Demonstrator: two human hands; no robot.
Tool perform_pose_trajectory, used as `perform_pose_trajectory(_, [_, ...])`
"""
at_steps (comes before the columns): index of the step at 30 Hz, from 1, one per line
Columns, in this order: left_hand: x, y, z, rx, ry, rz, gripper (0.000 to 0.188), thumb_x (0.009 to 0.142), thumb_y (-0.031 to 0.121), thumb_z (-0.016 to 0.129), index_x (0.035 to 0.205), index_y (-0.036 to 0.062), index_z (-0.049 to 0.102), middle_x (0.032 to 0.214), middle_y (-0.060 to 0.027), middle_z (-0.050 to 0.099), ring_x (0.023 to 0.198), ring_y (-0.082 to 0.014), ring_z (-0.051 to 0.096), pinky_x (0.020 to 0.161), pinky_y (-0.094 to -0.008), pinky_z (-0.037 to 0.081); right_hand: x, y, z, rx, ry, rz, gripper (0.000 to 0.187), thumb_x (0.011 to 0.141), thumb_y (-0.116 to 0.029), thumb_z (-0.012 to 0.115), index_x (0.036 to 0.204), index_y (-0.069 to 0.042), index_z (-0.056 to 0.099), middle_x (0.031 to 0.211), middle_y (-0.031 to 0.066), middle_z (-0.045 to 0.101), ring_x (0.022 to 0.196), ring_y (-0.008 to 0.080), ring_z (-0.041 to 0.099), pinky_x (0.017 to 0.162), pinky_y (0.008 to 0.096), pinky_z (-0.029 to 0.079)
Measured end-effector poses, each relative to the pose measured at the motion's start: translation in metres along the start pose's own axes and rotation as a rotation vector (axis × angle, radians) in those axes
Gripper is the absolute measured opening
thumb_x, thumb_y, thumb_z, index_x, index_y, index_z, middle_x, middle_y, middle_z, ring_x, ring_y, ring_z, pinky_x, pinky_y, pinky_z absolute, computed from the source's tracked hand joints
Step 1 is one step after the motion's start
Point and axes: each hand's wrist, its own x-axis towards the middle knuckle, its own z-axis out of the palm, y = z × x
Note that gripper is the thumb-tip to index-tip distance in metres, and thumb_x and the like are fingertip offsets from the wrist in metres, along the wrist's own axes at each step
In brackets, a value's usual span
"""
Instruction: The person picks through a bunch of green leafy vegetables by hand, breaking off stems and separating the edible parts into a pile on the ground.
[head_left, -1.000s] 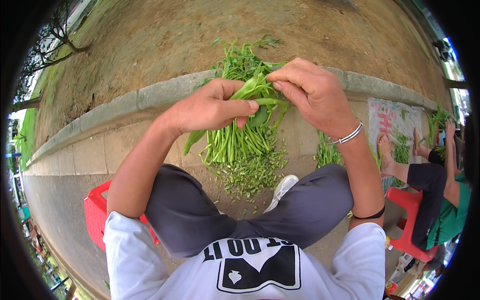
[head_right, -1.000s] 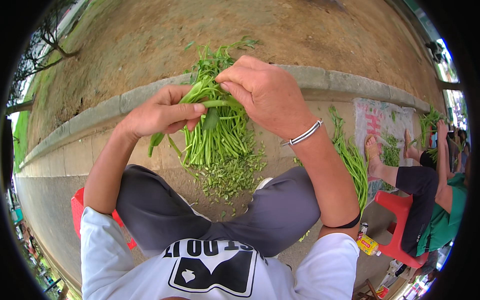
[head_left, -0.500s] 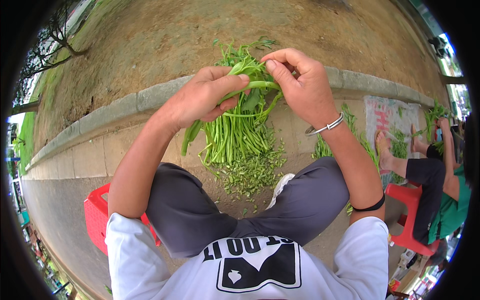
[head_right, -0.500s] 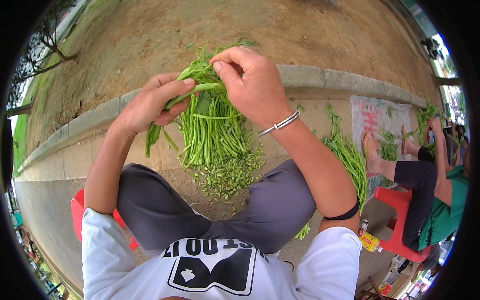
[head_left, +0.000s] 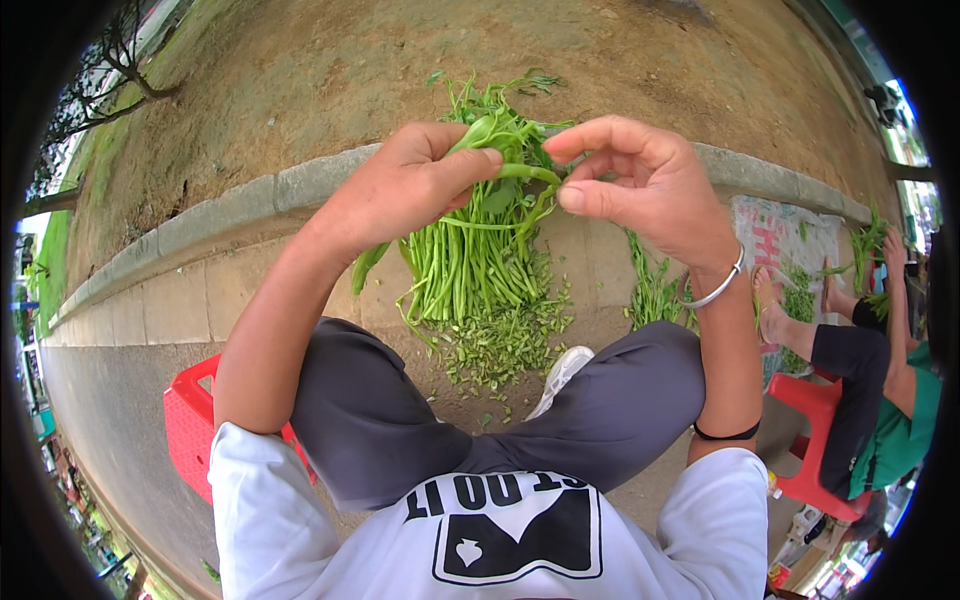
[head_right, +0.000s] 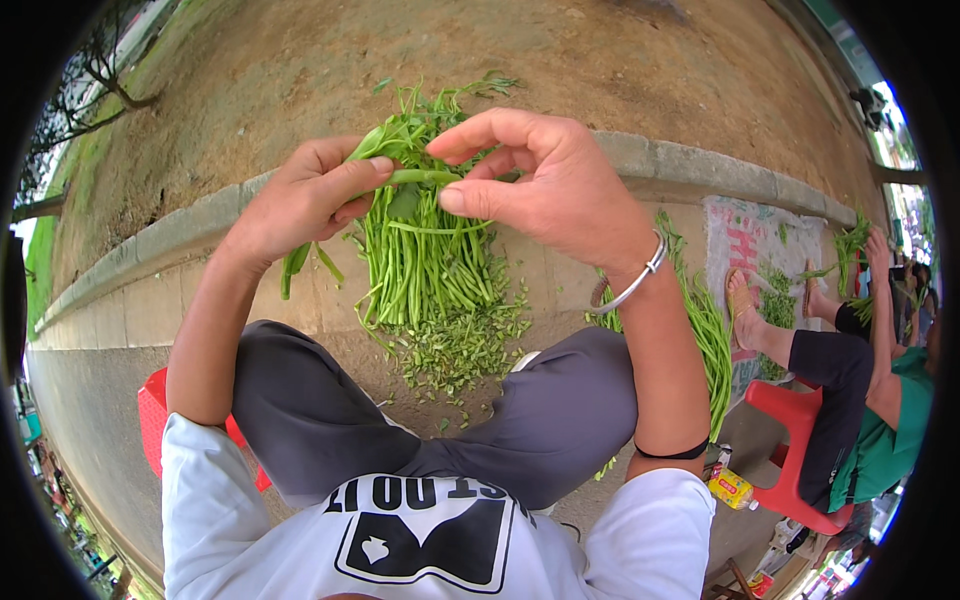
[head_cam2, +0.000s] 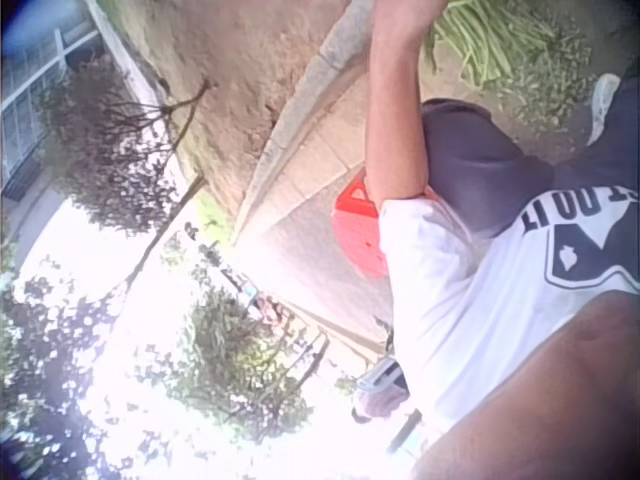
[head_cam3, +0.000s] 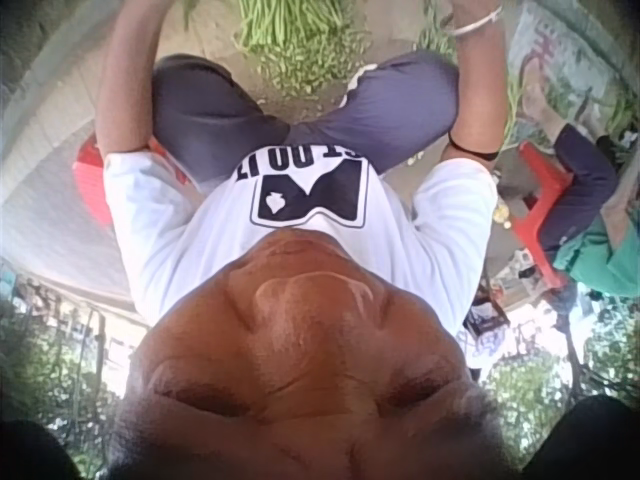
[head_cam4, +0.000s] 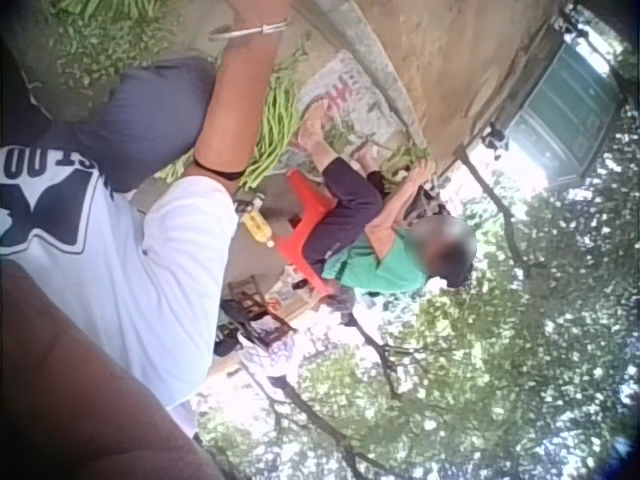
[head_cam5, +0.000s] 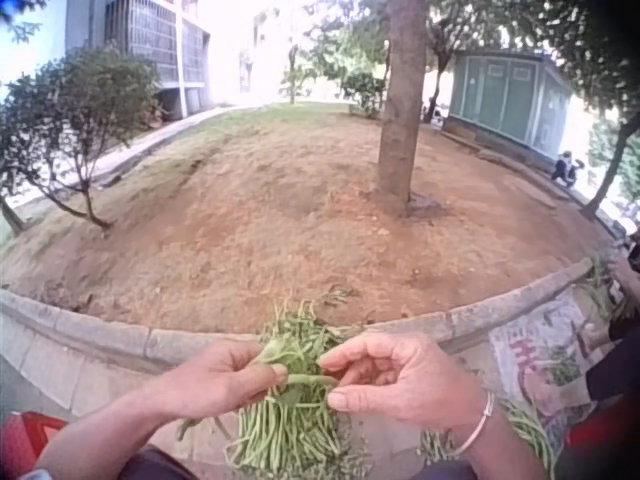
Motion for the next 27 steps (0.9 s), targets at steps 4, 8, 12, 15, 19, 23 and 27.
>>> perform_pose_trajectory(4, [0.003, -0.002, 0.003, 0.038, -0.009, 0.071, 0.022, 0.086, 0.026, 0.05, 0.086, 0.0056, 0.057, 0.056, 0.0071, 0.039, 0.048, -0.0016, 0.032, 0.043, -0.0197, 0.024, 0.009, 0.01, 0.0, -0.158, 0.069, 0.138, 0.024, 0.076, -0.016, 0.066, 0.094, -0.001, 0.063, 0.087, 0.0021, 0.06, 0.068, 0.0053, 0.053, 0.054, 0.0199, 0.042])
perform_pose_trajectory(8, [0.002, -0.001, 0.003, 0.099, -0.001, 0.105, 0.03, 0.082, 0.024, 0.051, 0.094, -0.0016, 0.06, 0.068, -0.0015, 0.056, 0.064, -0.0076, 0.05, 0.058, -0.0267, 0.041, 0.012, 0.011, 0.009, -0.243, 0.018, 0.044, 0.022, 0.078, -0.019, 0.065, 0.089, 0.0, 0.063, 0.08, 0.0025, 0.058, 0.064, 0.0053, 0.05, 0.055, 0.0207, 0.042])
perform_pose_trajectory(12, [0.001, -0.003, 0.002, 0.152, 0.007, 0.123, 0.03, 0.082, 0.024, 0.051, 0.095, -0.002, 0.059, 0.067, -0.0023, 0.056, 0.065, -0.0083, 0.05, 0.059, -0.0272, 0.042, 0.012, 0.015, 0.007, -0.228, 0.034, 0.057, 0.019, 0.079, -0.017, 0.062, 0.084, 0.001, 0.063, 0.075, 0.0029, 0.055, 0.061, 0.0065, 0.049, 0.055, 0.022, 0.041])
perform_pose_trajectory(15, [0.002, -0.005, 0.001, 0.197, -0.007, 0.158, 0.03, 0.085, 0.024, 0.051, 0.099, -0.0011, 0.058, 0.072, -0.0015, 0.056, 0.067, -0.0071, 0.049, 0.06, -0.0251, 0.041, 0.012, 0.015, 0.009, -0.329, 0.078, -0.046, 0.015, 0.078, -0.014, 0.06, 0.08, 0.001, 0.062, 0.074, 0.0038, 0.054, 0.059, 0.0083, 0.05, 0.054, 0.0232, 0.041])
perform_pose_trajectory(19, [0.003, -0.007, 0.003, 0.189, -0.051, 0.225, 0.033, 0.089, 0.027, 0.05, 0.108, 0.0, 0.055, 0.086, 0.0003, 0.057, 0.076, -0.005, 0.048, 0.067, -0.0224, 0.041, 0.014, 0.011, 0.013, -0.437, 0.182, -0.098, 0.011, 0.076, -0.01, 0.058, 0.077, 0.0, 0.061, 0.074, 0.0054, 0.054, 0.059, 0.0105, 0.052, 0.054, 0.0242, 0.042])
perform_pose_trajectory(23, [0.008, -0.012, 0.002, 0.234, -0.013, 0.322, 0.033, 0.09, 0.028, 0.049, 0.11, 0.0009, 0.054, 0.088, 0.0004, 0.058, 0.08, -0.0051, 0.049, 0.07, -0.0234, 0.042, 0.018, 0.01, 0.021, -0.328, 0.305, -0.081, 0.012, 0.075, -0.011, 0.059, 0.076, 0.001, 0.061, 0.075, 0.0059, 0.056, 0.059, 0.0107, 0.053, 0.054, 0.0243, 0.042])
perform_pose_trajectory(27, [0.012, -0.013, 0.003, 0.28, 0.01, 0.359, 0.032, 0.09, 0.027, 0.049, 0.109, 0.0019, 0.055, 0.084, 0.0018, 0.057, 0.073, -0.0036, 0.048, 0.064, -0.0213, 0.041, 0.02, 0.015, 0.024, -0.295, 0.377, -0.047, 0.013, 0.074, -0.012, 0.059, 0.075, 0.001, 0.061, 0.073, 0.0057, 0.057, 0.059, 0.0103, 0.052, 0.054, 0.0238, 0.043])
